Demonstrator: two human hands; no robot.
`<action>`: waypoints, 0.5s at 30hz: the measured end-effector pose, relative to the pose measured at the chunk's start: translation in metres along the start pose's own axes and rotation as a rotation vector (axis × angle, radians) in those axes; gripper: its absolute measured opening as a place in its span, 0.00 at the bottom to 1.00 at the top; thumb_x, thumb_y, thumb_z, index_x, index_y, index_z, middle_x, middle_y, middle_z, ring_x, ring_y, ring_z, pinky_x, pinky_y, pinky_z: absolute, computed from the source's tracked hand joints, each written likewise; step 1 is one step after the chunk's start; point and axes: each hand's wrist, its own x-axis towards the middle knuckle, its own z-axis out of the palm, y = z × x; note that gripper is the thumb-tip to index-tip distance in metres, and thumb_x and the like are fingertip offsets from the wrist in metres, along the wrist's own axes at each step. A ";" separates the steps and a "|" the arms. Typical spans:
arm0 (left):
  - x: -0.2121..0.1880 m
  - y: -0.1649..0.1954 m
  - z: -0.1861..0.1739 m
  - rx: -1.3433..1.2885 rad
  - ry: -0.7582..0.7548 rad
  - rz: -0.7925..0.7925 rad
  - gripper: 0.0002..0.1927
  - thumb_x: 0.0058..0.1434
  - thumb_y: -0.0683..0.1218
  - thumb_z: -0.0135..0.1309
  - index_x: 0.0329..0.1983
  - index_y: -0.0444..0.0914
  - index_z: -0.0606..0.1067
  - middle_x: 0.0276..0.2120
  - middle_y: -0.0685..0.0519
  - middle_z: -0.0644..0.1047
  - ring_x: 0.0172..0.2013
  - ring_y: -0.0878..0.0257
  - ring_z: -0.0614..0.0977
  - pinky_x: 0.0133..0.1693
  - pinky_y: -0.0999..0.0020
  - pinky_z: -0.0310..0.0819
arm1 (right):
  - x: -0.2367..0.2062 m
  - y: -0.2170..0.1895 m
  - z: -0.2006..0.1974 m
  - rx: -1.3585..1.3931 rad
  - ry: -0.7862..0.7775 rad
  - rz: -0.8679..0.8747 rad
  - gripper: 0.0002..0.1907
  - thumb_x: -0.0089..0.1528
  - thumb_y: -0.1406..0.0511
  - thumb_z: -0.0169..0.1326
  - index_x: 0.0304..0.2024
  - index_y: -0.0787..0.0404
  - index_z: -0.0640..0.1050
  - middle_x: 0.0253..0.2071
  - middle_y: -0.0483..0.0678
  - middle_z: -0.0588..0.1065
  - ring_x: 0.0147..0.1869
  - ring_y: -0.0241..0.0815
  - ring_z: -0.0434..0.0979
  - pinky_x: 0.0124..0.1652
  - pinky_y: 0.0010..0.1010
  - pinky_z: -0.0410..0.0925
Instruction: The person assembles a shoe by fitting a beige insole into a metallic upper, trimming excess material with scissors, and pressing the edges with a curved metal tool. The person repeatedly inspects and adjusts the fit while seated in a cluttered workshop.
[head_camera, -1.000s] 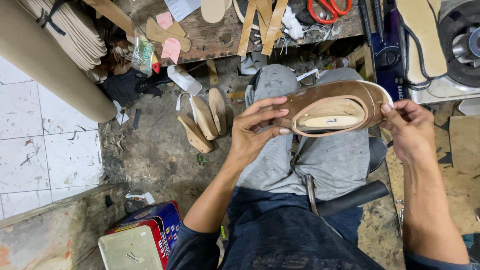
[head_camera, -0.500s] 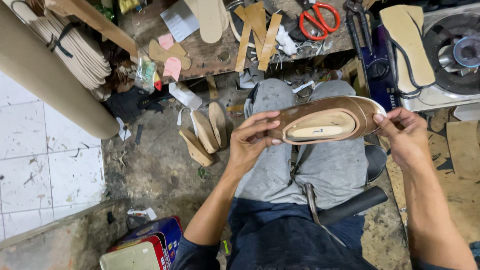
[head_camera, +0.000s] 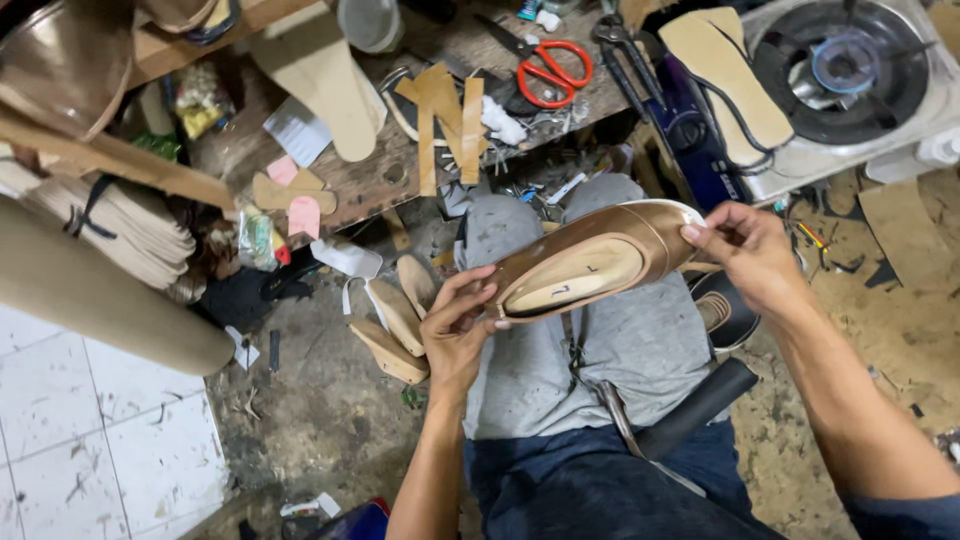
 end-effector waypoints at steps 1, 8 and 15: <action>0.001 -0.004 -0.001 -0.019 0.001 -0.005 0.24 0.51 0.28 0.64 0.53 0.32 0.80 0.62 0.44 0.73 0.62 0.55 0.76 0.62 0.61 0.76 | 0.000 -0.001 -0.001 -0.001 0.004 0.018 0.07 0.64 0.69 0.62 0.34 0.62 0.75 0.33 0.41 0.76 0.36 0.29 0.74 0.38 0.22 0.70; -0.001 -0.019 -0.011 0.009 -0.019 0.019 0.25 0.51 0.25 0.61 0.52 0.34 0.81 0.62 0.43 0.73 0.64 0.53 0.75 0.65 0.61 0.74 | 0.002 -0.002 -0.003 -0.057 -0.003 -0.019 0.08 0.63 0.68 0.63 0.34 0.62 0.76 0.32 0.40 0.76 0.35 0.27 0.72 0.37 0.21 0.67; 0.000 -0.022 -0.011 0.061 0.003 0.016 0.23 0.52 0.28 0.62 0.52 0.35 0.81 0.61 0.44 0.75 0.62 0.54 0.76 0.62 0.63 0.73 | 0.003 -0.004 -0.003 -0.183 0.005 0.002 0.09 0.62 0.65 0.64 0.33 0.61 0.77 0.30 0.39 0.76 0.33 0.27 0.71 0.34 0.21 0.65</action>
